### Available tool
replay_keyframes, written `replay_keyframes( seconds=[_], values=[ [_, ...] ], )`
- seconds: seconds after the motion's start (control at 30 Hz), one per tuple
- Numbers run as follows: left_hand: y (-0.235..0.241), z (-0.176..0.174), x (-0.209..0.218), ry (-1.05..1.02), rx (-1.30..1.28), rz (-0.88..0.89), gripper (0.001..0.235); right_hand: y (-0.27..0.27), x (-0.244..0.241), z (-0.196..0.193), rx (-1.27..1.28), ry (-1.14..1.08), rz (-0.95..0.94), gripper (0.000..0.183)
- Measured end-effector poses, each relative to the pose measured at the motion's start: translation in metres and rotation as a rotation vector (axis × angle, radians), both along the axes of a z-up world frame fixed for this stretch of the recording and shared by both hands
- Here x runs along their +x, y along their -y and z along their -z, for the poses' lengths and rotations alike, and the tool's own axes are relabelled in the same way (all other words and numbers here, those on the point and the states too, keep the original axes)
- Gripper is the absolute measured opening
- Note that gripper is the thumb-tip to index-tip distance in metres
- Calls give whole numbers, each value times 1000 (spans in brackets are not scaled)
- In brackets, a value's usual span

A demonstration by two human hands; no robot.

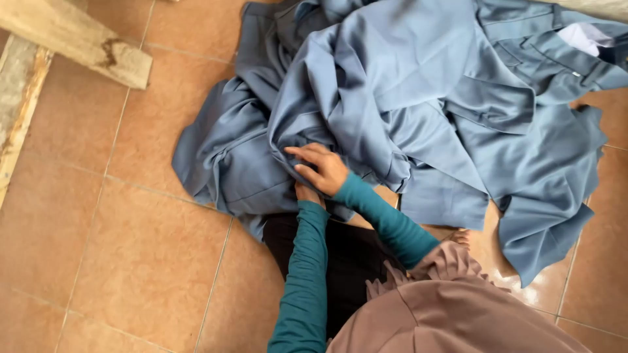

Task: The person sits on a tiled floor and folds several pairs of light blue trousers by hand. They smooth the fabric, fold the legs together, and then fold the pants into neat rectangular stacks, placing each finished pair onto a growing pile.

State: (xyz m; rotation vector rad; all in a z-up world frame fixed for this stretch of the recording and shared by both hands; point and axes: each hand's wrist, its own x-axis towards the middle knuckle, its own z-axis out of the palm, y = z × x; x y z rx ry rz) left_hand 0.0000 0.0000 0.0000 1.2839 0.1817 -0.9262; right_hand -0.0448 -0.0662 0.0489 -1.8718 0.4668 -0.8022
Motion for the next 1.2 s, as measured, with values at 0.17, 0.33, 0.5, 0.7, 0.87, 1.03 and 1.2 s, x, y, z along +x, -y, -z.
replay_keyframes(
  seconds=[0.17, 0.33, 0.5, 0.7, 0.87, 1.03, 1.2],
  values=[
    [6, -44, 5, -73, 28, -204, 84, 3, -77, 14, -634, -289, 404, 59],
    [-16, 37, 30, 288, 152, -58, 73, 41, -131, 76, -453, -852, 563, 101],
    [-56, 36, 73, 268, -14, -119, 45, 72, -92, -11, 634, 19, 320, 46],
    [-138, 88, 146, 667, 238, -197, 37, 37, 11, -124, 892, 314, -60, 93],
    [-149, 29, 121, 1225, 357, -81, 67, 26, 50, -17, 439, 72, -109, 60],
    [-147, 4, 85, 1376, 895, 518, 75, -40, 25, -26, -39, -14, -116, 51],
    [-139, -24, 63, 1726, 1216, 558, 51, -68, 6, -2, -502, -634, -285, 102]
  ],
)
